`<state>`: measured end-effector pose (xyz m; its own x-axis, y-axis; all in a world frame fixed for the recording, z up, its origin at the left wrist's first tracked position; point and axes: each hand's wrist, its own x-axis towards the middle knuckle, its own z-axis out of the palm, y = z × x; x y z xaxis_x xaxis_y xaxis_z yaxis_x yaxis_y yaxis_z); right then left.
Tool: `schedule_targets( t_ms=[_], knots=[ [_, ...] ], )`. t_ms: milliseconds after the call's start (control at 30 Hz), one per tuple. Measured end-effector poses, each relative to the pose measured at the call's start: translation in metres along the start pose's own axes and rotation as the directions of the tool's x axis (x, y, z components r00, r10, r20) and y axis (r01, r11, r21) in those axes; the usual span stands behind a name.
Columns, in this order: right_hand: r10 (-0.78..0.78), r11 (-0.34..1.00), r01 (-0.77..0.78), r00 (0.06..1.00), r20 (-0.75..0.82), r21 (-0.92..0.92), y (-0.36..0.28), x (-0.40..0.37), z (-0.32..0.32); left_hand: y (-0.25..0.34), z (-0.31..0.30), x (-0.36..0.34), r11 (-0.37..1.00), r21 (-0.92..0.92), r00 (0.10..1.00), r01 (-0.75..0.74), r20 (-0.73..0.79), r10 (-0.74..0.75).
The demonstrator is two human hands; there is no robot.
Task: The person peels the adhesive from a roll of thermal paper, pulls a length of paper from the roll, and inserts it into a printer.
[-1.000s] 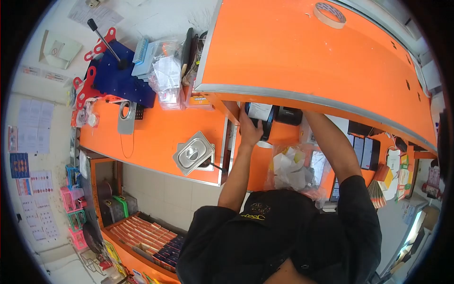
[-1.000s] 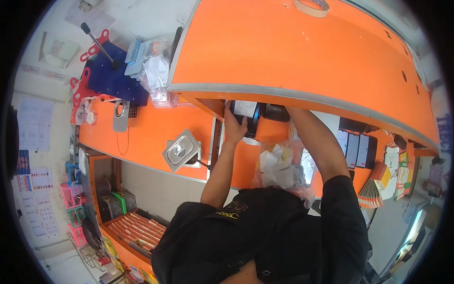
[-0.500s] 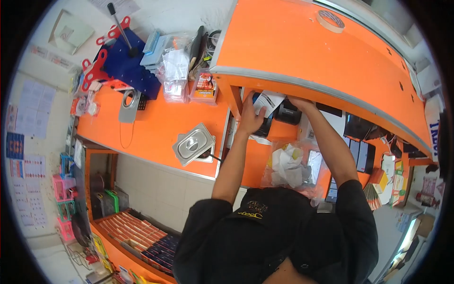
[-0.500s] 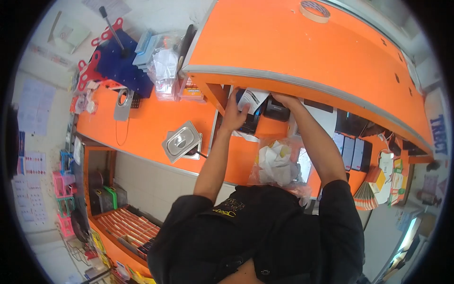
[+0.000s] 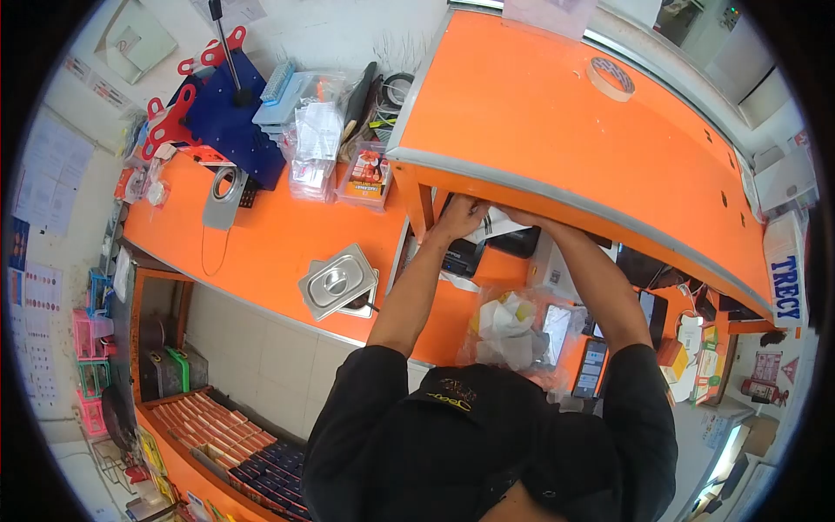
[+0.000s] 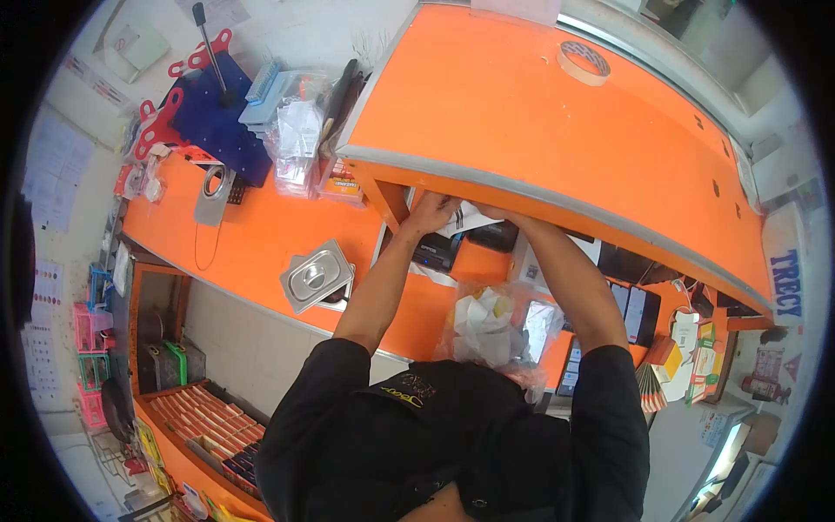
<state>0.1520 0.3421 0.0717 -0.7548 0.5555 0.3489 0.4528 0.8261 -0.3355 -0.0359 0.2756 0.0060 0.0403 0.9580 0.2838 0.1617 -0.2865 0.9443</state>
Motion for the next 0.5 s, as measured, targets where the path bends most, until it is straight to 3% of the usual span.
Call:
schedule_targets(
  t_ms=[33,100,167,200,300,433,500],
  knots=[
    [0.005,1.0,-0.005,1.0,-0.005,0.0,0.002,0.005,-0.001,-0.004,0.0,0.005,0.995,-0.071,0.996,-0.071,-0.06,0.066],
    [0.009,1.0,-0.009,1.0,-0.01,0.003,0.005,0.017,0.0,-0.008,-0.005,0.005,0.999,-0.024,0.996,-0.023,-0.087,0.021],
    [0.013,1.0,-0.013,1.0,-0.013,0.011,0.007,0.031,0.005,-0.006,-0.011,0.004,0.984,0.155,0.995,0.089,-0.066,-0.079],
    [0.018,1.0,-0.018,1.0,-0.016,0.012,0.009,0.035,0.005,-0.002,-0.011,0.004,0.983,0.043,0.981,0.178,-0.088,-0.173],
    [0.041,0.999,-0.04,0.999,-0.017,0.022,0.013,0.042,0.008,0.001,-0.014,0.007,0.976,0.179,0.98,0.124,-0.176,-0.092],
    [0.078,0.996,-0.078,0.997,-0.014,0.04,0.015,0.041,0.013,-0.024,-0.015,0.016,0.955,0.226,0.949,0.195,-0.289,-0.125],
    [0.103,0.993,-0.103,0.995,-0.012,0.053,0.015,0.037,0.016,-0.033,-0.013,0.016,0.964,0.234,0.942,0.128,-0.333,-0.044]
  ],
)
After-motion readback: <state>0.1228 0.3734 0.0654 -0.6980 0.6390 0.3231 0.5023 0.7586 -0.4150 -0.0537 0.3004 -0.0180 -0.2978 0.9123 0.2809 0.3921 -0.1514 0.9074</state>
